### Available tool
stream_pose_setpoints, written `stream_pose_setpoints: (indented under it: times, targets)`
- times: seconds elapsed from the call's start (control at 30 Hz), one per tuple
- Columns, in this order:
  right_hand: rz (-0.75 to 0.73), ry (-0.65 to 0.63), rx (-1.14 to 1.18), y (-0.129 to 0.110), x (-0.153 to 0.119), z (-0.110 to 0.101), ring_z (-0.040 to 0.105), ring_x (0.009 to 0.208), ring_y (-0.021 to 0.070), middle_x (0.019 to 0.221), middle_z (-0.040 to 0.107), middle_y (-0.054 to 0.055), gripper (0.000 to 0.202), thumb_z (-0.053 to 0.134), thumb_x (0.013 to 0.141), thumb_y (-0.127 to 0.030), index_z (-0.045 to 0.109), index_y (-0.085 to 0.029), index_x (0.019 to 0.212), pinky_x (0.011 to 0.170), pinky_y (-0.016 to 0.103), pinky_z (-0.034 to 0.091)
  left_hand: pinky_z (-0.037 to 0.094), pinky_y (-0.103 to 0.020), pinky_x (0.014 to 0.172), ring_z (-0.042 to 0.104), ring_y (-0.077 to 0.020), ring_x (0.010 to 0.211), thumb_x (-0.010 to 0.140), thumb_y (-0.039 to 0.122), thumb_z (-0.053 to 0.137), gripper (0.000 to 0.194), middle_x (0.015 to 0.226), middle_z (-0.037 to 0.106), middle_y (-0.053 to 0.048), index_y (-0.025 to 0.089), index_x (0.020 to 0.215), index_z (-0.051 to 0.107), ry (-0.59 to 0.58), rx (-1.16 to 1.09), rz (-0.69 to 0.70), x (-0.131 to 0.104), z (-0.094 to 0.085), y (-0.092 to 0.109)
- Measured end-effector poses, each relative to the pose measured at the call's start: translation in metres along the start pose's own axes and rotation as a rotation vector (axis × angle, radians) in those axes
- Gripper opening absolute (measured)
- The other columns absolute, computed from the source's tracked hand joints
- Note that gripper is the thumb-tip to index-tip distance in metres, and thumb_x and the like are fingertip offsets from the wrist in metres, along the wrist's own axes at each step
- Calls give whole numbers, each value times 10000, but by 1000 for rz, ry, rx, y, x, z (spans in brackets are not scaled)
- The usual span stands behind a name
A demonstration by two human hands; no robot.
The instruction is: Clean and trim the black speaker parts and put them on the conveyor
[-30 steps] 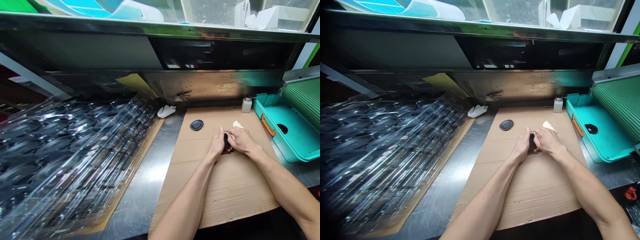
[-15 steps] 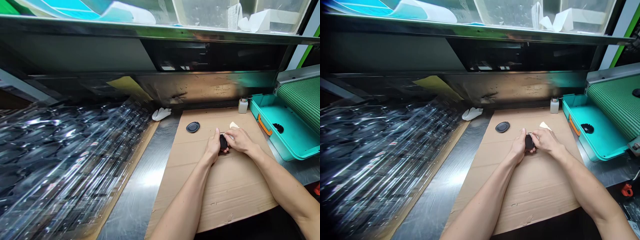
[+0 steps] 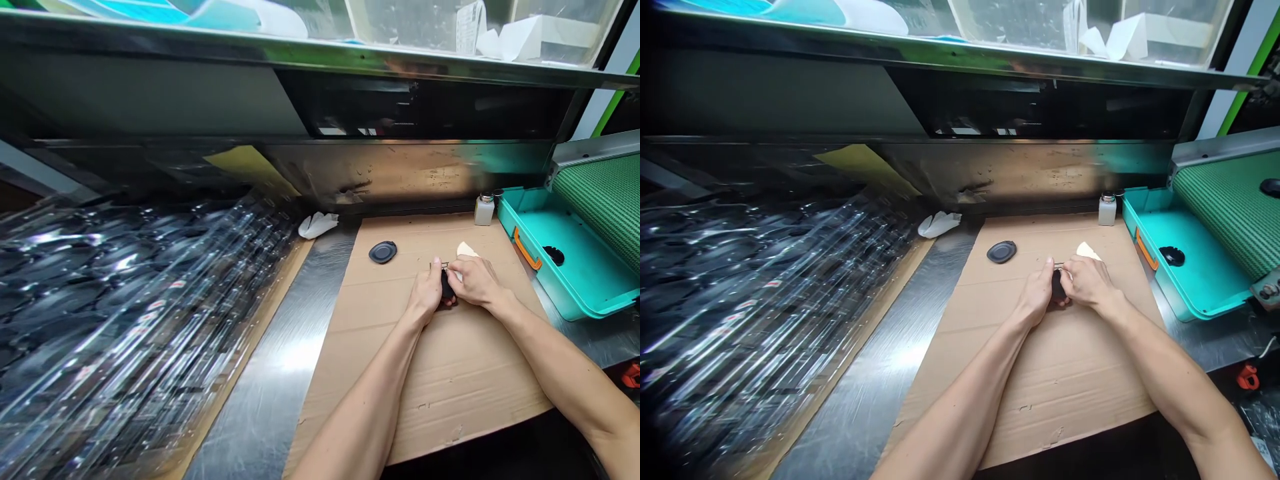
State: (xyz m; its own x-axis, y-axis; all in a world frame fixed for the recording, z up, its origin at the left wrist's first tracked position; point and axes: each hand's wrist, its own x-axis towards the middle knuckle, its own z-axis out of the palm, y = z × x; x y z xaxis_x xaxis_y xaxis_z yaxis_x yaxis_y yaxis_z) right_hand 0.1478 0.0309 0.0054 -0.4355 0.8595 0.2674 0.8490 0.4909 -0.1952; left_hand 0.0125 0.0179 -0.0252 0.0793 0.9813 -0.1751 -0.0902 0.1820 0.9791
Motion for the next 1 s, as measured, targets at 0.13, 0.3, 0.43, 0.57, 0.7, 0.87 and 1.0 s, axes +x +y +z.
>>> stream_pose_setpoints:
  times: [0.13,0.3,0.43,0.57,0.7,0.87,1.0]
  targets:
    - [-41,14,-9,-1,0,-1,602,824,164,894,688,40,262,478,970,-264,695,-199,839,677,282,344,447,-263,370,565,-175,354,905,707,396,667,437,592,-61,142,654,646,17,2,1,1,1,-1]
    - [-58,15,-56,-1,0,3,598,806,168,908,688,55,251,476,972,-261,684,-191,850,657,290,337,433,-263,355,554,-175,343,893,729,384,682,431,591,-66,158,609,625,34,4,-8,4,0,-6]
    - [-106,49,-78,-1,0,7,596,833,172,929,687,67,252,466,985,-245,679,-181,867,688,288,357,438,-268,356,550,-173,344,857,757,426,674,442,599,-63,171,574,602,68,-18,3,6,0,-7]
    - [-139,69,-94,1,2,11,585,811,169,907,679,61,234,483,983,-237,674,-179,861,702,289,363,434,-266,356,552,-172,346,843,770,434,686,445,599,-69,162,575,605,52,-50,-7,6,0,-4]
    - [-188,79,-86,3,2,12,577,813,169,893,673,63,245,483,990,-234,664,-177,836,724,290,360,402,-252,330,544,-167,334,863,749,427,685,437,588,-70,154,567,592,40,-108,-65,5,-1,-2]
    - [-236,92,-54,7,2,6,570,840,177,877,660,64,272,454,1007,-236,682,-180,870,794,296,366,376,-233,315,536,-156,322,887,722,429,664,431,579,-67,154,583,589,11,-114,-120,4,-3,3]
    - [-222,21,-39,11,3,0,569,863,175,888,665,58,266,482,1007,-250,708,-185,884,833,298,367,369,-228,315,531,-142,327,917,681,419,655,473,611,-89,137,603,606,-42,-107,-156,2,-3,8]
